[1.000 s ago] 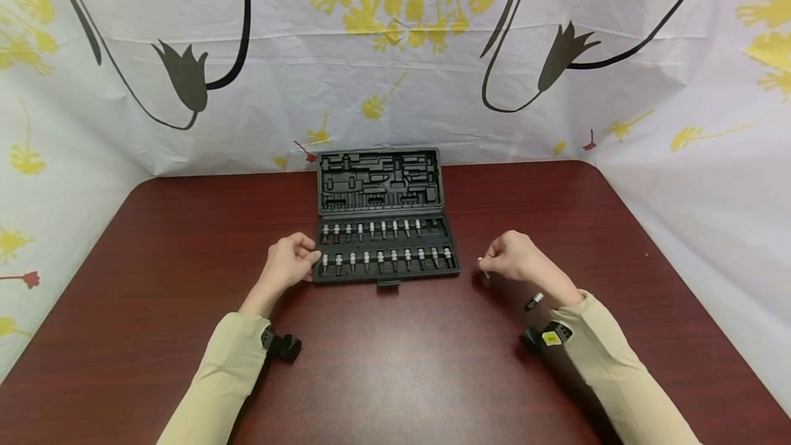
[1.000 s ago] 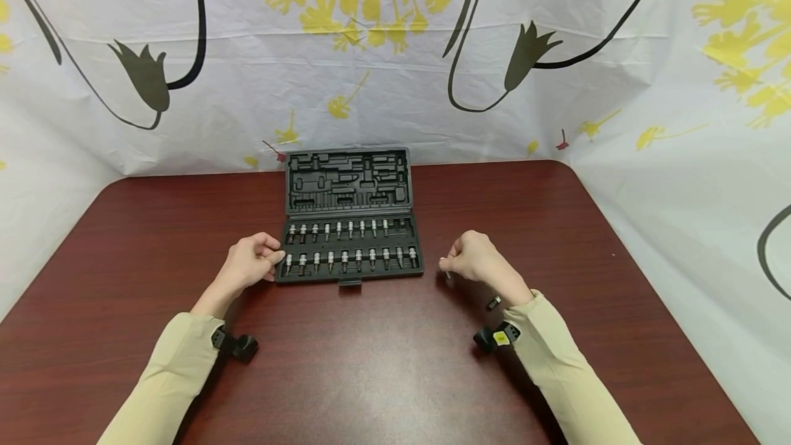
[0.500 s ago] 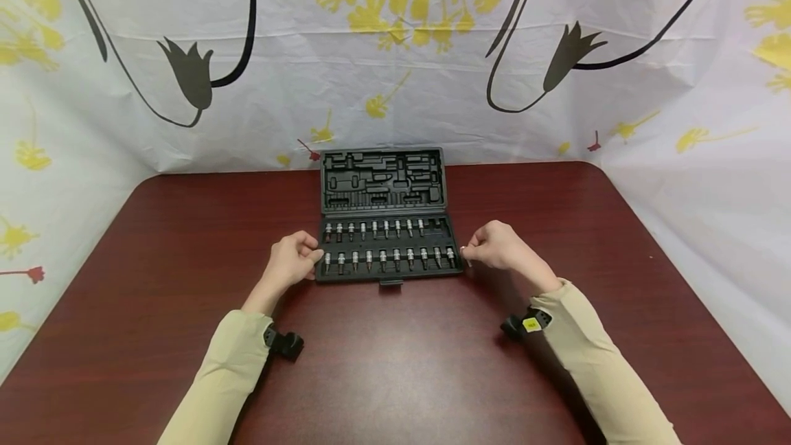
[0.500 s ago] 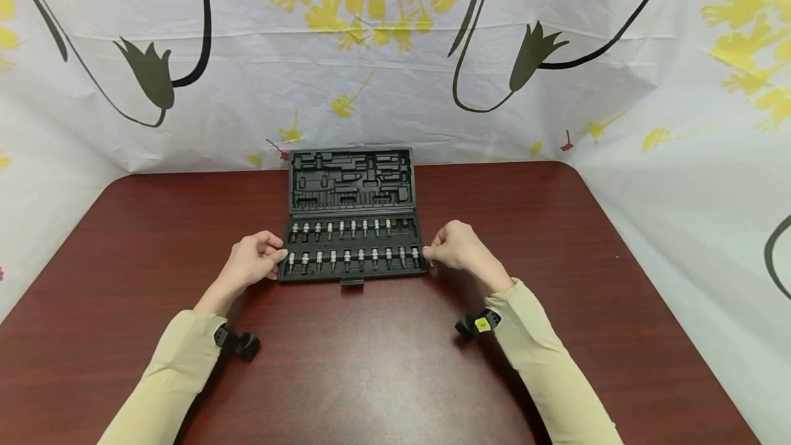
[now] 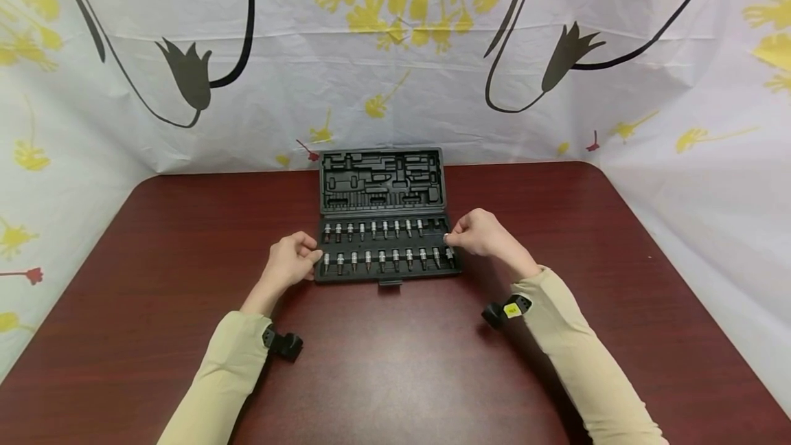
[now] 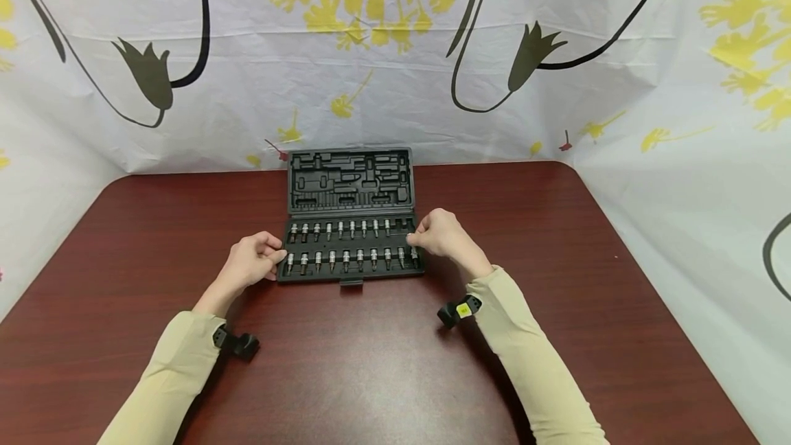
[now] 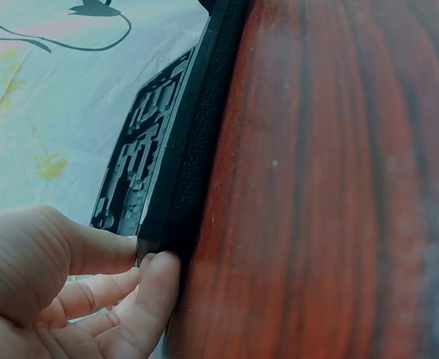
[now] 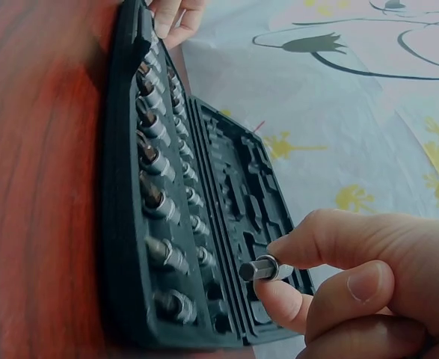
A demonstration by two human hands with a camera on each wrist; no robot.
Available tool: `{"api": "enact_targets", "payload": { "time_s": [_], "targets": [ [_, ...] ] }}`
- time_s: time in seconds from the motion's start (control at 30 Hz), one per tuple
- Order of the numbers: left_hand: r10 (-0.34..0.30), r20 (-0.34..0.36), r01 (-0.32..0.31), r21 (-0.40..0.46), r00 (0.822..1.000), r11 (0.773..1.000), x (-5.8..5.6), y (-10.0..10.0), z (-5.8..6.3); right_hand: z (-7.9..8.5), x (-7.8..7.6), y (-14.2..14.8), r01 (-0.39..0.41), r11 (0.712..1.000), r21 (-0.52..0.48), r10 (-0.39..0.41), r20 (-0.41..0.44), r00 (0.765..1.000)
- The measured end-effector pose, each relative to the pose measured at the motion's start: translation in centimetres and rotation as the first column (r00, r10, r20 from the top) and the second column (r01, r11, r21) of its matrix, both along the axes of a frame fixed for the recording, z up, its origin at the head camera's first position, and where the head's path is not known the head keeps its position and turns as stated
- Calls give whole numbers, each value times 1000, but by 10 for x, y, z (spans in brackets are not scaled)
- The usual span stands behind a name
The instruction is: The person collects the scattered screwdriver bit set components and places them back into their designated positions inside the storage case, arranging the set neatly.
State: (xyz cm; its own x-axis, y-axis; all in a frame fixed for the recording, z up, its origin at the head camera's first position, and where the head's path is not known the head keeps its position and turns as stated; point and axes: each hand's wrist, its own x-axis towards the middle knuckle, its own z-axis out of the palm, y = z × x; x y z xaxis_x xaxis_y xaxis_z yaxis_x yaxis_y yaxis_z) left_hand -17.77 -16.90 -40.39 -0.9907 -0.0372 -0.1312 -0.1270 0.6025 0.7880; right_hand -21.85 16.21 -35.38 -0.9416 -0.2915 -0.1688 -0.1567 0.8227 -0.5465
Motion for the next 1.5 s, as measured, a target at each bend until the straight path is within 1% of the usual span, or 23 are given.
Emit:
{"api": "enact_targets", "payload": {
  "time_s": [0.17, 0.47, 0.67, 0.87, 1.03, 1.17, 1.3, 1.5],
  "targets": [
    [3, 5, -3, 3, 1000, 1000, 0, 0, 0, 1, -5, -9, -4, 1000, -10, 4, 28, 1000],
    [-4, -2, 4, 6, 1000, 1000, 1, -1, 0, 3, -17, -18, 40, 999, -19, -38, 76, 996],
    [-9, -6, 9, 8, 1000, 1000, 1, -1, 1, 2, -28, -21, 68, 998, -16, -66, 82, 994],
    [1, -4, -1, 9, 1000, 1000, 0, 0, 1, -4, -40, -24, 112, 992, -65, -104, 119, 987],
    [-3, -1, 3, 18, 1000, 1000, -1, 0, 2, -12, -47, -26, 150, 986, -79, -138, 136, 981],
    [-6, -3, 6, 18, 1000, 1000, 0, 0, 3, -15, -51, -29, 157, 986, -62, -149, 122, 981],
    [-3, -2, 3, 13, 1000, 1000, 0, 0, 3, -17, -52, -31, 159, 987, -10, -157, 103, 982],
    [-4, 4, 4, 10, 1000, 1000, 0, -1, 3, -13, -51, -36, 154, 987, 51, -157, 59, 986]
  ]
}}
